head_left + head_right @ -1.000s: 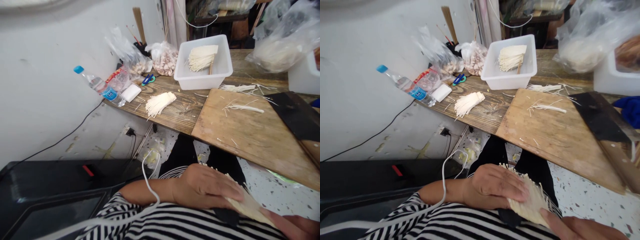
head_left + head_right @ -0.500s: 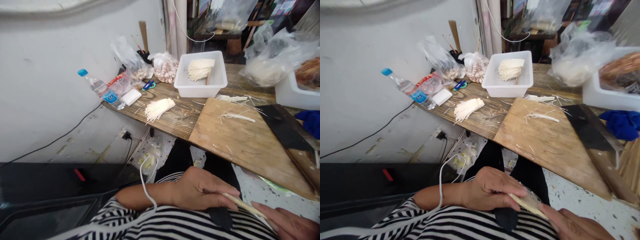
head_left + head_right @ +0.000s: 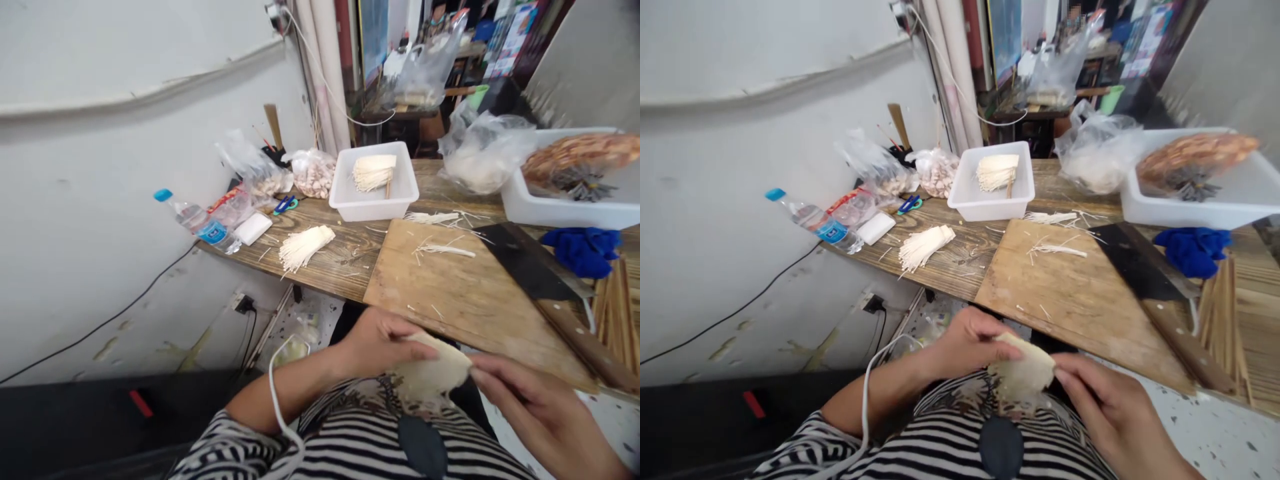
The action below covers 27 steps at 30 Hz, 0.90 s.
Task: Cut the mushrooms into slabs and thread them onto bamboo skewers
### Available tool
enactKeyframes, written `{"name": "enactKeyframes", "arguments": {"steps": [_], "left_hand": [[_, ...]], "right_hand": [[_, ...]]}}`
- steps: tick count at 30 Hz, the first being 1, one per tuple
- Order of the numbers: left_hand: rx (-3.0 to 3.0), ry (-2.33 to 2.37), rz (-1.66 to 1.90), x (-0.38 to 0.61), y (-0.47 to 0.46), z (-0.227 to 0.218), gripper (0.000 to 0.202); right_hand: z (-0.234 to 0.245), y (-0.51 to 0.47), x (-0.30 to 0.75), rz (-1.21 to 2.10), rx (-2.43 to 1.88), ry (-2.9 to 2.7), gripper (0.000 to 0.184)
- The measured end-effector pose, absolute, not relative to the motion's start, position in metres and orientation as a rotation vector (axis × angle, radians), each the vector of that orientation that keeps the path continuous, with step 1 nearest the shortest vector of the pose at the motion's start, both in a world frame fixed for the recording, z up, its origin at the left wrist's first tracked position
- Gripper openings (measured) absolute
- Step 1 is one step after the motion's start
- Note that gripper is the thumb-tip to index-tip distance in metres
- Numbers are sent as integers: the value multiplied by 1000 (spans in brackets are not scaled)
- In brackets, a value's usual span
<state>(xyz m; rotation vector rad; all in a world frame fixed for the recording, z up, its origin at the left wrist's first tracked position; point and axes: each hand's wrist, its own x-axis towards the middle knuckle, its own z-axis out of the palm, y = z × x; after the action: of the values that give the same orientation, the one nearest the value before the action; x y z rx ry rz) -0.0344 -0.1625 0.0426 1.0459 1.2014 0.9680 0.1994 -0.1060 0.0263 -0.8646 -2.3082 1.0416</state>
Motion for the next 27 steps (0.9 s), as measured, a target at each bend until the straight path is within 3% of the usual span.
{"name": "enactKeyframes", "arguments": {"steps": [5, 8, 13, 17, 22, 27], "left_hand": [[1347, 1270, 718, -76, -95, 63, 33], [1411, 1335, 585, -94, -47, 67, 33], [1547, 1403, 223, -91, 17, 63, 28], [1712, 1550, 145, -70, 28, 67, 31], [1922, 1874, 288, -35, -25, 53, 49], [2353, 1915, 323, -3, -75, -5, 87]], "right_hand": [[10, -93, 163, 1637, -1056, -1875, 50], [-10, -94, 160, 1750, -1040, -1686, 64], [-30, -101, 166, 1780, -1139, -1594, 60], [-42, -108, 165, 1856, -1196, -1469, 56], [-59, -112, 161, 1858, -1282, -1267, 65], [-65, -121, 158, 1850, -1285, -1170, 66]]}}
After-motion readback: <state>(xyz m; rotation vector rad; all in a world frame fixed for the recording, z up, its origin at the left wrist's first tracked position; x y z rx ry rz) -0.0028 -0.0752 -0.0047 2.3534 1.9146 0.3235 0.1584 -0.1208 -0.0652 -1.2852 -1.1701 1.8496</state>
